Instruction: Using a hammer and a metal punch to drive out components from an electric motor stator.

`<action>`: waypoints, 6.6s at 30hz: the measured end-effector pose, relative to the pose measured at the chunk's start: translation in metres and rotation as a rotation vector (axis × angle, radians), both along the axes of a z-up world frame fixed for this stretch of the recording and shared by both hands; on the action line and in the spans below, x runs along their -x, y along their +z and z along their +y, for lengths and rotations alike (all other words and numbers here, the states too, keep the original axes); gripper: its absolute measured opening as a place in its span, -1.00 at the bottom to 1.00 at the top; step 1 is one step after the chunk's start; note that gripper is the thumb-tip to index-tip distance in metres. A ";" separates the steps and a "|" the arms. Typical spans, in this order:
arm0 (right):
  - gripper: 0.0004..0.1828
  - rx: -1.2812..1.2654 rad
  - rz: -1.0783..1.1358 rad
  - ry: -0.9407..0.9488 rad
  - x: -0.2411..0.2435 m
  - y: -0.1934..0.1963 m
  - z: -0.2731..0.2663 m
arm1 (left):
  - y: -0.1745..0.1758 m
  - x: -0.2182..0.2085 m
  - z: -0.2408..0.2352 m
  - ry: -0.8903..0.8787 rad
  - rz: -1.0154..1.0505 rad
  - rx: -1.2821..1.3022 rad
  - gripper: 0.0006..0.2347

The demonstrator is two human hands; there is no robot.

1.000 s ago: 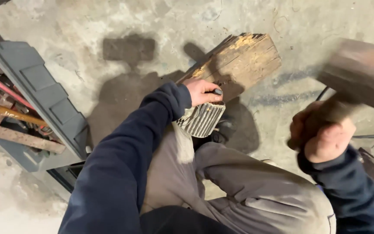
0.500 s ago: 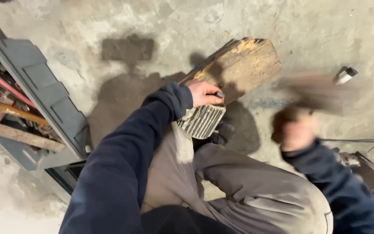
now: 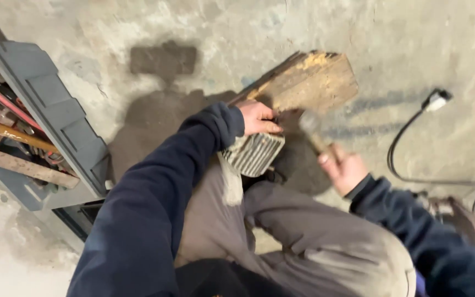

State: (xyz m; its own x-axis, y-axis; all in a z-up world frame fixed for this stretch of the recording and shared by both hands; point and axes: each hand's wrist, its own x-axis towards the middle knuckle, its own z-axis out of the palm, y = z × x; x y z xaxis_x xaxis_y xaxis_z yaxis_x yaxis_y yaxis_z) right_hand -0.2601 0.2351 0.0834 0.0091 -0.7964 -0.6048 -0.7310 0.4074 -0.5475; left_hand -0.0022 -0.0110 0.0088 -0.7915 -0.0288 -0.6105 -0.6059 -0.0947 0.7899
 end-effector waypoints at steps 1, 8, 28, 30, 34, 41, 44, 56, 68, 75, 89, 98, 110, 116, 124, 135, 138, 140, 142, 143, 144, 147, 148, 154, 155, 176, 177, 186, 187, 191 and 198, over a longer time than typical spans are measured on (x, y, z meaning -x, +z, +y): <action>-0.51 -0.010 0.000 -0.005 -0.001 0.018 -0.008 | -0.006 -0.003 0.007 -0.005 0.000 -0.010 -0.72; -0.62 0.361 -0.542 -0.889 0.001 0.084 -0.058 | -0.016 -0.007 0.012 0.030 0.084 0.019 -0.72; -0.48 -0.079 -0.401 -0.495 0.005 0.022 0.000 | -0.035 -0.007 0.018 -0.059 -0.002 0.035 -0.71; -0.42 0.216 -0.643 -0.713 0.031 0.056 -0.016 | -0.042 -0.005 0.019 -0.010 0.023 -0.042 -0.72; -0.35 0.514 -0.857 -1.084 -0.005 0.050 -0.020 | -0.036 -0.005 0.016 0.015 0.034 -0.041 -0.73; -0.49 0.049 -0.455 -0.594 -0.021 0.003 0.023 | -0.033 -0.008 0.016 -0.002 0.051 -0.008 -0.73; -0.49 0.161 -0.705 -0.946 -0.015 -0.005 0.041 | -0.020 0.001 0.010 -0.038 0.061 -0.008 -0.73; -0.52 0.018 -0.501 -1.516 -0.023 -0.138 0.137 | 0.014 0.030 -0.051 0.423 0.149 -0.172 -0.82; -0.55 -0.258 -0.134 -1.279 0.013 -0.117 0.153 | -0.008 0.020 -0.049 0.340 -0.026 -0.121 -0.86; -0.50 -0.264 -0.160 -1.269 0.019 -0.111 0.153 | -0.015 0.033 -0.053 0.199 -0.030 -0.163 -0.87; -0.47 -0.274 -0.148 -1.354 0.015 -0.113 0.171 | -0.027 0.002 -0.052 0.043 0.249 -0.421 -0.82; -0.45 -0.288 -0.101 -1.250 0.026 -0.109 0.147 | -0.040 -0.010 -0.036 0.054 0.282 -0.493 -0.82; -0.54 -0.371 -0.096 -1.105 0.039 -0.077 0.117 | -0.046 0.001 -0.022 -0.096 0.307 -0.363 -0.79; -0.61 -0.197 -0.069 -0.615 0.032 -0.007 0.042 | -0.040 0.012 -0.021 -0.188 0.253 -0.262 -0.75; -0.69 -0.435 -0.358 -0.246 0.000 0.010 -0.048 | -0.050 0.007 -0.003 -0.260 0.232 0.011 -0.74; -0.56 -0.204 -0.395 -0.379 0.006 0.024 -0.026 | -0.043 0.014 -0.003 -0.213 0.158 -0.059 -0.72; -0.56 -0.460 -0.349 -0.467 -0.009 0.031 -0.020 | -0.042 0.016 0.003 -0.289 0.195 -0.045 -0.72; -0.57 -0.319 -0.479 -0.558 0.014 0.031 -0.011 | -0.049 0.008 0.008 -0.242 0.204 -0.023 -0.74; -0.57 -0.191 -0.587 -0.747 0.016 0.028 0.030 | -0.053 0.011 0.011 -0.279 0.243 -0.051 -0.75; -0.62 -0.072 -0.821 -0.929 0.015 0.017 0.058 | -0.051 0.013 0.011 -0.298 0.235 -0.045 -0.75; -0.64 0.058 -1.054 -1.108 0.012 0.007 0.085 | -0.049 0.014 0.010 -0.318 0.227 -0.040 -0.74; -0.63 -0.017 -0.390 -0.537 -0.025 -0.011 0.053 | -0.052 0.014 0.010 -0.426 0.160 0.093 -0.74; -0.63 -0.010 -0.390 -0.547 -0.028 -0.016 0.054 | -0.048 0.018 0.006 -0.438 0.161 0.096 -0.74; -0.62 -0.258 -0.567 -0.772 -0.050 -0.038 0.089 | -0.015 0.022 -0.014 -0.364 0.267 0.047 -0.80; -0.58 -0.209 -0.649 -0.923 -0.057 -0.046 0.109 | -0.002 0.026 -0.017 -0.318 0.258 0.036 -0.82; -0.49 -0.221 -0.594 -1.646 -0.078 -0.120 0.196 | 0.029 0.031 -0.004 -0.209 0.122 0.250 -0.81; -0.47 -0.214 -0.610 -1.637 -0.077 -0.120 0.194 | 0.028 0.030 -0.004 -0.217 0.149 0.264 -0.80; -0.50 -0.220 -0.515 -1.651 -0.083 -0.120 0.196 | 0.026 0.027 -0.005 -0.168 0.166 0.347 -0.85; -0.50 -0.205 -0.516 -1.649 -0.083 -0.123 0.192 | 0.024 0.027 -0.008 -0.168 0.175 0.357 -0.85; -0.51 -0.186 -0.557 -1.686 -0.089 -0.125 0.195 | 0.019 0.020 -0.013 -0.181 0.156 0.417 -0.85; -0.52 -0.193 -0.541 -1.670 -0.078 -0.135 0.204 | 0.024 -0.009 -0.003 -0.007 0.126 0.414 -0.87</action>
State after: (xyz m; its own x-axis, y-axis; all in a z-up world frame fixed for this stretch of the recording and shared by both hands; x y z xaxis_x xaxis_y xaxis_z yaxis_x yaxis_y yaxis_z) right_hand -0.1820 0.4391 -0.0520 -0.4524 -0.0882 -0.8874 0.7250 0.5431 -0.4236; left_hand 0.0069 -0.0141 0.0325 -0.8603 -0.2452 -0.4470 -0.5016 0.2502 0.8281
